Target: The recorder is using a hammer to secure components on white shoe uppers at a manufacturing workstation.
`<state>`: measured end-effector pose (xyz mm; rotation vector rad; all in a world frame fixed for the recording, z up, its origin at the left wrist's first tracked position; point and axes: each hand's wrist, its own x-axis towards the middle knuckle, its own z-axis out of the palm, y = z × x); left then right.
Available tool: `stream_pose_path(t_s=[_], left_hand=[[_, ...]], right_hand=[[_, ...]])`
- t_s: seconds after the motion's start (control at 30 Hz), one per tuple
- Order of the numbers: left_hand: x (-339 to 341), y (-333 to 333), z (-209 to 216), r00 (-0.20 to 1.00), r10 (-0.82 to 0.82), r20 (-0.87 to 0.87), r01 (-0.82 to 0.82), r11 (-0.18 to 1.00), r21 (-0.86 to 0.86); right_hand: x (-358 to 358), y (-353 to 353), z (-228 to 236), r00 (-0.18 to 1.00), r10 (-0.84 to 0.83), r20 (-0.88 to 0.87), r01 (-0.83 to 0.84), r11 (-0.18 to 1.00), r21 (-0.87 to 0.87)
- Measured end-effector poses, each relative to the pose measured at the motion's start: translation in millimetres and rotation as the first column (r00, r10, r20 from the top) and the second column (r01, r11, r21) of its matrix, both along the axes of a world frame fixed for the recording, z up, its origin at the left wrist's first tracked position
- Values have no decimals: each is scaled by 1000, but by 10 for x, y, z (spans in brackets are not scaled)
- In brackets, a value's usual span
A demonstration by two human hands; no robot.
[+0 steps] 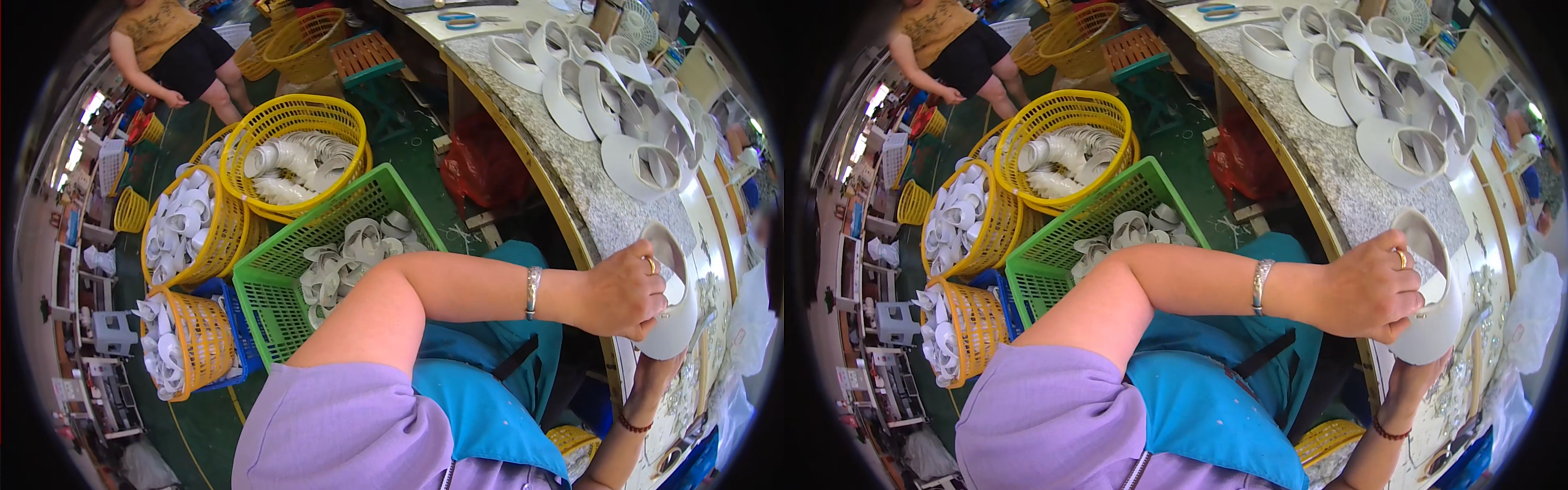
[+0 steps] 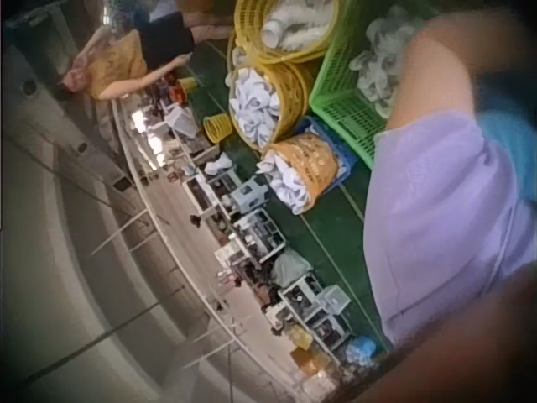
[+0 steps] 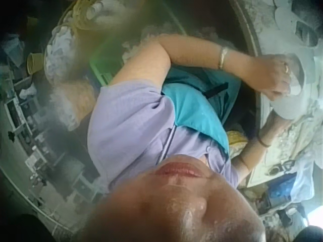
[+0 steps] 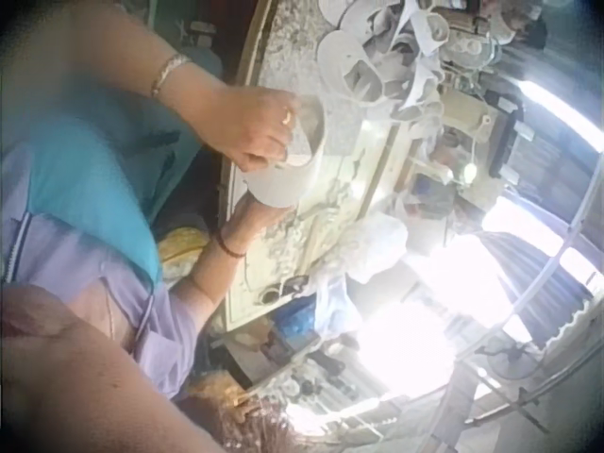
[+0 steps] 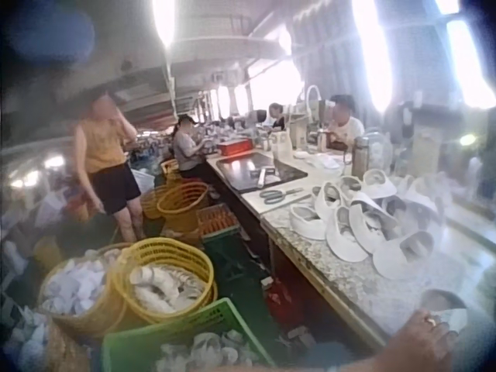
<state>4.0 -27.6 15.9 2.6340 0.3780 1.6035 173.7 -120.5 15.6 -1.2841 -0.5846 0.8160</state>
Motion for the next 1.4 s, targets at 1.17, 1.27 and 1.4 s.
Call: stream_pose_path(t_s=[1.17,1.27,1.4], left_hand=[[-940,-64,-739,926,-106,-363,-60,907,-417],[-974,-361,-1000,774,-303,-556,-103,806,-583],[-980,-564,-1184,485,-369,-793,-161,853,-496]], right_hand=[[-279,-1245,-1481,189,692,697,-291,717,-633],[-278,-1293,-1452,214,648,731,-279,758,-590],[-240,-1242,-1464,334,647,685,-297,763,-574]])
